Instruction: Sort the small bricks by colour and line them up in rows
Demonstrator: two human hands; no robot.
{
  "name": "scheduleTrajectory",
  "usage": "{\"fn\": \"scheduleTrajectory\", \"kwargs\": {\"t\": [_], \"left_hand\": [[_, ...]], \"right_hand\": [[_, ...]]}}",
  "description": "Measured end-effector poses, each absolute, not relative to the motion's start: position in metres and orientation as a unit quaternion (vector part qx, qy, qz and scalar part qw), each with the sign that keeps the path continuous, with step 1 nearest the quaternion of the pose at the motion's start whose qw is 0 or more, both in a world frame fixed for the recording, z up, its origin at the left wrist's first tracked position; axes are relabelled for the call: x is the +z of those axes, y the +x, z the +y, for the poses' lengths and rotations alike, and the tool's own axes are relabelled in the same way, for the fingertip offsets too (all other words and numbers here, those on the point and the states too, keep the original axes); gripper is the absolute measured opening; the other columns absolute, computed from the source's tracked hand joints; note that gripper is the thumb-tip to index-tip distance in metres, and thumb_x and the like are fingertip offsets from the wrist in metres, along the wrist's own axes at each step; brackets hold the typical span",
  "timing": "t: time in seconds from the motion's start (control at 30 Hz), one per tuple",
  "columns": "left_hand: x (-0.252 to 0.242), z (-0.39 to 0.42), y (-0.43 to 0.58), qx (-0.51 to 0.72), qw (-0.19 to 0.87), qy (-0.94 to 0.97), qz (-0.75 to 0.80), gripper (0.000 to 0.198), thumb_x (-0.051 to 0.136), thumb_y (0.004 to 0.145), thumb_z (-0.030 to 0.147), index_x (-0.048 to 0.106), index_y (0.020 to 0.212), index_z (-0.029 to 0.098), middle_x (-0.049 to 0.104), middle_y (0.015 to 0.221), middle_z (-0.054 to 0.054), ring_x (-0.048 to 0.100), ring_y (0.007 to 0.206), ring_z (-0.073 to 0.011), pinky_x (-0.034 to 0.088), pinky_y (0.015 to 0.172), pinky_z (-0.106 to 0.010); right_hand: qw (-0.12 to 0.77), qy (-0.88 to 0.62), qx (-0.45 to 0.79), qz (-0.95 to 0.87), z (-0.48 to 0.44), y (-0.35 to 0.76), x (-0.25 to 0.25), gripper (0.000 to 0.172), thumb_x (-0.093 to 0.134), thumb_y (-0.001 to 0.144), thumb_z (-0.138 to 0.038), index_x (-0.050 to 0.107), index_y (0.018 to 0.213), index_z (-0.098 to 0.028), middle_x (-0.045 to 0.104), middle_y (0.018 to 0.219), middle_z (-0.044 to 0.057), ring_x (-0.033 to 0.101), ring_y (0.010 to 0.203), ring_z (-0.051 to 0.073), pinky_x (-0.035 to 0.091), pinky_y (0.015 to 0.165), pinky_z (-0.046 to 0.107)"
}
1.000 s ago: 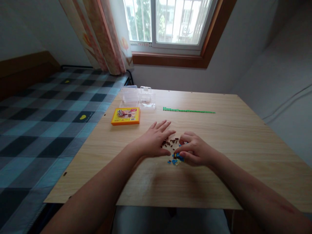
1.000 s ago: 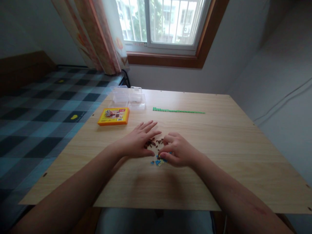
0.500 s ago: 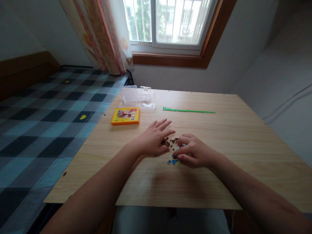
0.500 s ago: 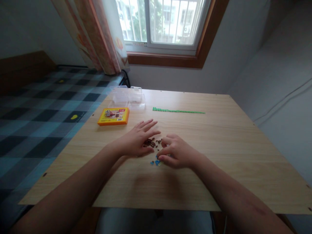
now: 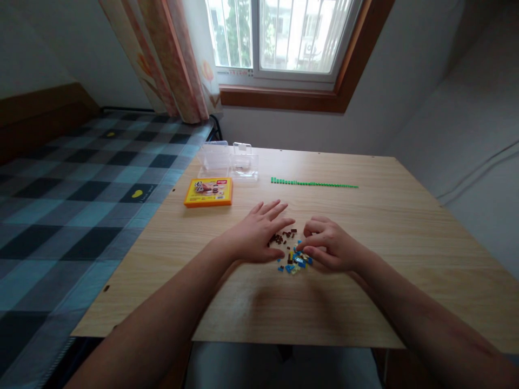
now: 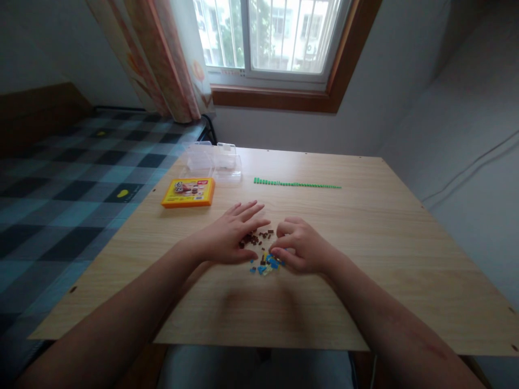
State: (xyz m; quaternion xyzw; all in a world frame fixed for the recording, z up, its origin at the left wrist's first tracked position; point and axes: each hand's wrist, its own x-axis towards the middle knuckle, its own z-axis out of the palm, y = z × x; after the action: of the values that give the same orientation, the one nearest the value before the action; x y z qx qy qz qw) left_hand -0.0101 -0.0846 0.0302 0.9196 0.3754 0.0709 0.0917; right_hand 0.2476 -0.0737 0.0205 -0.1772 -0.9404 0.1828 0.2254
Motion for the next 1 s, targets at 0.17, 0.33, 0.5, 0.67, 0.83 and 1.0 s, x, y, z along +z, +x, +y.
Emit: {"fn": "scheduleTrajectory", "kwargs": {"t": [0.17,0.33,0.5,0.67,0.83,1.0], "left_hand": [[0.027,-0.085,-0.008,0.062,0.096,0.921,0.372,0.087,0.078,0.074,0.051,0.042,0.150,0.026,0.018,0.167,-0.014,0.012,0.154,-0.0372,0.015,0.122,-0.058],[0.029,-0.084,-0.016,0.037,0.096,0.916,0.387,0.097,0.079,0.071,0.054,0.036,0.153,0.029,0.015,0.168,-0.014,0.011,0.154,-0.0373,0.014,0.121,-0.059],[0.035,-0.078,-0.022,0.059,0.080,0.905,0.413,0.075,0.071,0.082,0.051,0.044,0.147,0.027,0.028,0.164,-0.013,0.024,0.151,-0.0341,0.023,0.120,-0.053],[0.043,-0.070,-0.023,0.175,0.033,0.874,0.453,0.018,0.054,0.094,0.030,0.068,0.097,0.019,0.069,0.113,-0.009,0.063,0.103,-0.0227,0.048,0.091,-0.037],[0.051,-0.070,-0.025,0.212,-0.001,0.848,0.485,0.036,0.053,0.092,0.031,0.052,0.058,0.018,0.053,0.060,0.000,0.046,0.055,-0.0126,0.030,0.054,-0.027],[0.057,-0.075,-0.026,0.299,-0.012,0.826,0.478,0.044,0.052,0.090,0.029,0.036,0.050,0.019,0.035,0.048,0.004,0.034,0.047,-0.0103,0.023,0.051,-0.027]], "right_hand": [[0.206,-0.158,0.198,-0.945,-0.078,0.242,0.021,0.043,0.043,0.101,-0.045,0.078,0.093,-0.022,0.059,0.082,0.006,0.050,0.079,0.020,0.035,0.075,0.037],[0.178,-0.157,0.195,-0.952,-0.081,0.237,0.017,0.040,0.045,0.100,-0.048,0.079,0.099,-0.025,0.058,0.084,0.006,0.050,0.080,0.020,0.034,0.076,0.037],[0.164,-0.161,0.170,-0.958,-0.081,0.236,0.013,0.035,0.050,0.099,-0.047,0.078,0.105,-0.029,0.059,0.087,0.006,0.050,0.081,0.020,0.035,0.078,0.037],[0.214,-0.185,0.154,-0.947,-0.078,0.240,0.011,0.036,0.046,0.101,-0.045,0.076,0.112,-0.027,0.063,0.093,0.007,0.053,0.085,0.021,0.037,0.080,0.038],[0.289,-0.229,0.140,-0.919,-0.071,0.247,0.012,0.037,0.044,0.103,-0.038,0.078,0.103,-0.024,0.061,0.086,0.007,0.052,0.082,0.020,0.040,0.079,0.039],[0.337,-0.286,0.109,-0.891,-0.063,0.252,0.005,0.035,0.045,0.102,-0.037,0.077,0.108,-0.025,0.062,0.116,0.010,0.053,0.109,0.026,0.042,0.097,0.048]]}}
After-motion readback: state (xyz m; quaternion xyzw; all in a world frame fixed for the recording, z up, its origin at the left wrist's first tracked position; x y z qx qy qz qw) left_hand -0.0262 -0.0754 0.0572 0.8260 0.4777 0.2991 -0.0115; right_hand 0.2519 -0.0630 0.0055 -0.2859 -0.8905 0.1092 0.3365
